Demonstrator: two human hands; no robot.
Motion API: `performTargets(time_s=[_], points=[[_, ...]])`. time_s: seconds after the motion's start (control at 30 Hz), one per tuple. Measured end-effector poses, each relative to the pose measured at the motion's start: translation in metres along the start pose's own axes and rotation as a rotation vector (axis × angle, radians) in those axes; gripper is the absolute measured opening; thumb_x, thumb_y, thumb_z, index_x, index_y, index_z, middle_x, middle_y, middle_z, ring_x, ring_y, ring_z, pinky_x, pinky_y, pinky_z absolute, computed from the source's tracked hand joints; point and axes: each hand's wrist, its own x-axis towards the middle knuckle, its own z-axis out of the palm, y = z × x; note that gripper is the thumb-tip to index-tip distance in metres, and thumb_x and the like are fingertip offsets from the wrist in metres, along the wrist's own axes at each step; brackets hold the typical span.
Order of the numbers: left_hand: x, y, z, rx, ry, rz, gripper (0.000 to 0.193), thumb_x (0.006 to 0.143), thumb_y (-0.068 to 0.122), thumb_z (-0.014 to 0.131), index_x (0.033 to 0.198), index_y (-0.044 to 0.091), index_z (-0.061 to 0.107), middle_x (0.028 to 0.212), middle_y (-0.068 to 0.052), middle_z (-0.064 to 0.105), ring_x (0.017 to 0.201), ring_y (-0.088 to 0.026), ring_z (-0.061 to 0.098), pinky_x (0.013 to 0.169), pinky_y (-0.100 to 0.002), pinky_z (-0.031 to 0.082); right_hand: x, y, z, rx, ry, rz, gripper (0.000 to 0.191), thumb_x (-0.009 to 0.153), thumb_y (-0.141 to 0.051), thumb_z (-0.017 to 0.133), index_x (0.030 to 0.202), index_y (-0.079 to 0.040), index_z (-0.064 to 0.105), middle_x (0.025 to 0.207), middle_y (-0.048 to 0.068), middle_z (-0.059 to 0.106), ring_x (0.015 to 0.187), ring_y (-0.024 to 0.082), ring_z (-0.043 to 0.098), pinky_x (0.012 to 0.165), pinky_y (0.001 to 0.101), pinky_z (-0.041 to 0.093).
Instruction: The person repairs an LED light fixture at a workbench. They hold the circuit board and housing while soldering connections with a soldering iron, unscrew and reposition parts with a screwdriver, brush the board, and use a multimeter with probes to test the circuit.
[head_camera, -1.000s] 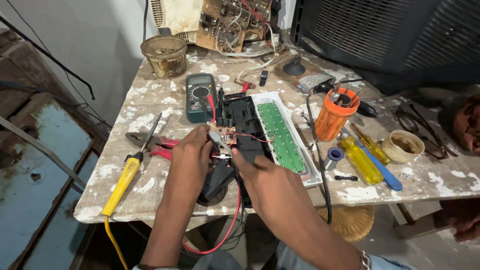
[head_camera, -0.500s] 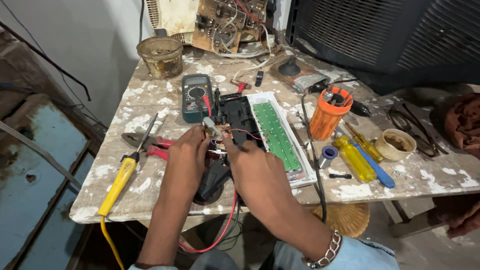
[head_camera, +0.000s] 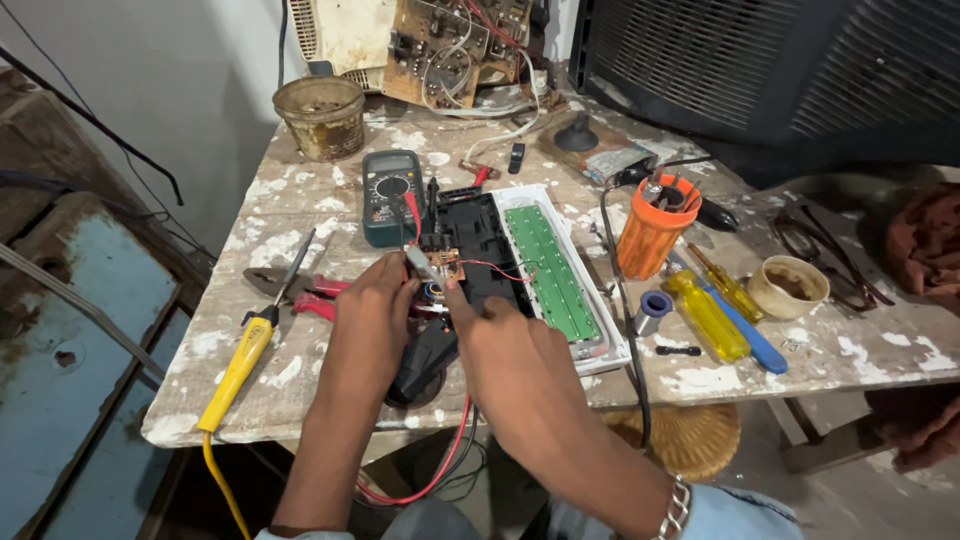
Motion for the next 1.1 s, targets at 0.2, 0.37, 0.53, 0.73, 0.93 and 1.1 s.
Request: performTargets(time_s=[0.2, 0.37, 0.53, 0.73, 0.93, 1.1], points=[[0.001, -0.002, 0.002, 0.014, 0.017, 0.010, 0.025, 0.095, 0.003, 0.063, 0.117, -0.008, 0.063, 0.105, -0.028, 0.068, 0.096, -0.047, 0.065, 0.078, -0.049, 0.052, 0.008, 0.001, 0.005, -0.013, -0.004, -0.006, 0.053, 0.088, -0.005, 0.059, 0.141, -0.002, 0.053, 0.091, 0.021, 0.066, 0.066, 0.038, 0.070, 0.056, 0.0468, 0.057], [0.000, -0.005, 0.003, 0.004, 0.024, -0.003, 0.023, 0.095, 0.002, 0.061, 0.116, -0.007, 0.064, 0.105, -0.027, 0.069, 0.095, -0.046, 0.067, 0.077, -0.048, 0.052, -0.011, -0.001, 0.001, -0.054, -0.080, -0.022, 0.065, 0.083, -0.003, 0.059, 0.147, -0.002, 0.047, 0.091, 0.020, 0.066, 0.067, 0.037, 0.070, 0.056, 0.0459, 0.058], [0.001, -0.004, 0.003, 0.009, -0.009, -0.070, 0.022, 0.096, 0.005, 0.063, 0.114, -0.006, 0.065, 0.101, -0.026, 0.069, 0.092, -0.045, 0.068, 0.076, -0.048, 0.052, -0.022, 0.011, -0.014, 0.063, -0.048, 0.086, 0.055, 0.093, -0.012, 0.057, 0.148, -0.014, 0.057, 0.086, 0.018, 0.068, 0.067, 0.039, 0.070, 0.060, 0.0492, 0.056], [0.000, -0.001, 0.003, -0.007, 0.045, -0.009, 0.024, 0.095, 0.005, 0.064, 0.116, -0.007, 0.065, 0.102, -0.027, 0.069, 0.092, -0.045, 0.067, 0.075, -0.048, 0.052, 0.003, 0.025, -0.010, 0.198, 0.174, 0.026, 0.039, 0.095, -0.018, 0.059, 0.133, -0.010, 0.065, 0.089, 0.021, 0.071, 0.071, 0.043, 0.068, 0.062, 0.0509, 0.054], [-0.001, -0.003, 0.005, -0.041, 0.045, -0.017, 0.019, 0.095, 0.004, 0.063, 0.111, -0.006, 0.065, 0.101, -0.026, 0.070, 0.091, -0.044, 0.067, 0.075, -0.048, 0.052, -0.015, 0.021, -0.005, 0.168, 0.037, 0.052, 0.041, 0.097, -0.019, 0.057, 0.137, -0.010, 0.063, 0.082, 0.020, 0.068, 0.070, 0.041, 0.068, 0.062, 0.0507, 0.054], [0.001, -0.005, 0.007, 0.024, 0.046, 0.017, 0.020, 0.095, 0.004, 0.064, 0.113, -0.005, 0.064, 0.099, -0.026, 0.069, 0.091, -0.046, 0.067, 0.075, -0.049, 0.051, -0.024, 0.025, -0.015, 0.114, 0.058, 0.066, 0.044, 0.095, -0.019, 0.058, 0.137, -0.011, 0.064, 0.084, 0.021, 0.069, 0.066, 0.041, 0.068, 0.060, 0.0504, 0.055]])
